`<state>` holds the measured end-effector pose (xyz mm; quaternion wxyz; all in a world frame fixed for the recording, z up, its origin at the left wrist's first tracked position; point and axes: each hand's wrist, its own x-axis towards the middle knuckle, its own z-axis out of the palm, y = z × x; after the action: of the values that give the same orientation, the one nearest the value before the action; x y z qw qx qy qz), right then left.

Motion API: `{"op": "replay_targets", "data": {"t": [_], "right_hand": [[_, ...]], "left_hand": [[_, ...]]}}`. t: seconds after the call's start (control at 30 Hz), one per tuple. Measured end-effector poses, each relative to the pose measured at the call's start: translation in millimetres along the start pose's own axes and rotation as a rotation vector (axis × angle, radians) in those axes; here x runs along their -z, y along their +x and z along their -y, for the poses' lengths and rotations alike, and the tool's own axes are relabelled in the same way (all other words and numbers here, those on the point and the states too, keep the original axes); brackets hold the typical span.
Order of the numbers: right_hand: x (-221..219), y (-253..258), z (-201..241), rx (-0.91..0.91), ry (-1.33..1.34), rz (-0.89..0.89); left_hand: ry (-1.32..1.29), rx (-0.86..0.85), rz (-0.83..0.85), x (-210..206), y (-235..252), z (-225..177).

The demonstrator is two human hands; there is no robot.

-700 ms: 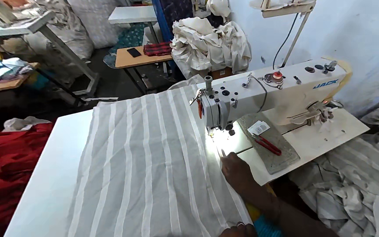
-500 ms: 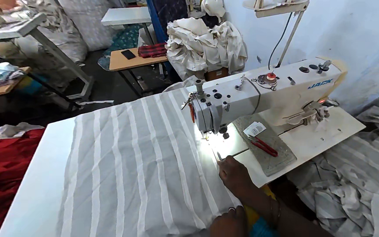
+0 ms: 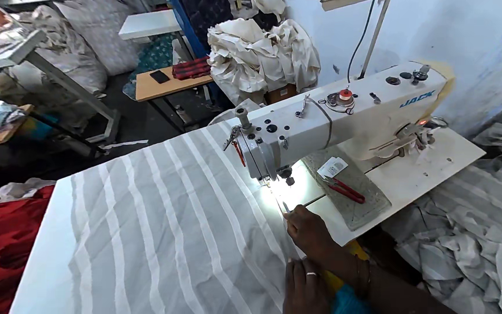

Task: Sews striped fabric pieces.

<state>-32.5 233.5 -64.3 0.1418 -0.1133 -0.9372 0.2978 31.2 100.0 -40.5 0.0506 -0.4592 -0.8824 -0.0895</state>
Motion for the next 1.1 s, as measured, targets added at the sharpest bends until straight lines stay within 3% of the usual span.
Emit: {"op": "replay_targets", "data": {"t": [0.1, 0.2, 0.3, 0.47, 0.67, 0.87, 0.93, 1.0, 1.1], "right_hand": [[2, 2, 0, -0.006, 0.001, 0.028], [9, 5, 2, -0.057, 0.030, 0.113], [11, 7, 0, -0.083, 0.056, 0.129], [11, 15, 2, -0.068, 0.072, 0.120], [13, 55, -6, -0.024, 0.023, 0.224], [36, 74, -6, -0.015, -0.038, 0.483], [28, 68, -10, 0.040, -0.067, 0.360], [7, 60, -21, 0.208, -0.108, 0.084], [3, 61, -31, 0.332, -0.163, 0.037]], "left_hand": [[-0.009, 0.103, 0.006, 3, 8, 3], [0.006, 0.146, -0.112, -4, 19, 13], [0.054, 0.155, -0.239, -24, 22, 27], [-0.032, 0.132, -0.231, -47, 25, 58], [-0.021, 0.156, -0.328, -48, 69, 88], [0.053, -0.167, -0.284, -26, 111, 135], [-0.045, -0.156, -0.265, -30, 116, 145], [-0.132, -0.063, -0.280, -38, 115, 151], [-0.058, -0.034, -0.344, -42, 109, 147]]}}
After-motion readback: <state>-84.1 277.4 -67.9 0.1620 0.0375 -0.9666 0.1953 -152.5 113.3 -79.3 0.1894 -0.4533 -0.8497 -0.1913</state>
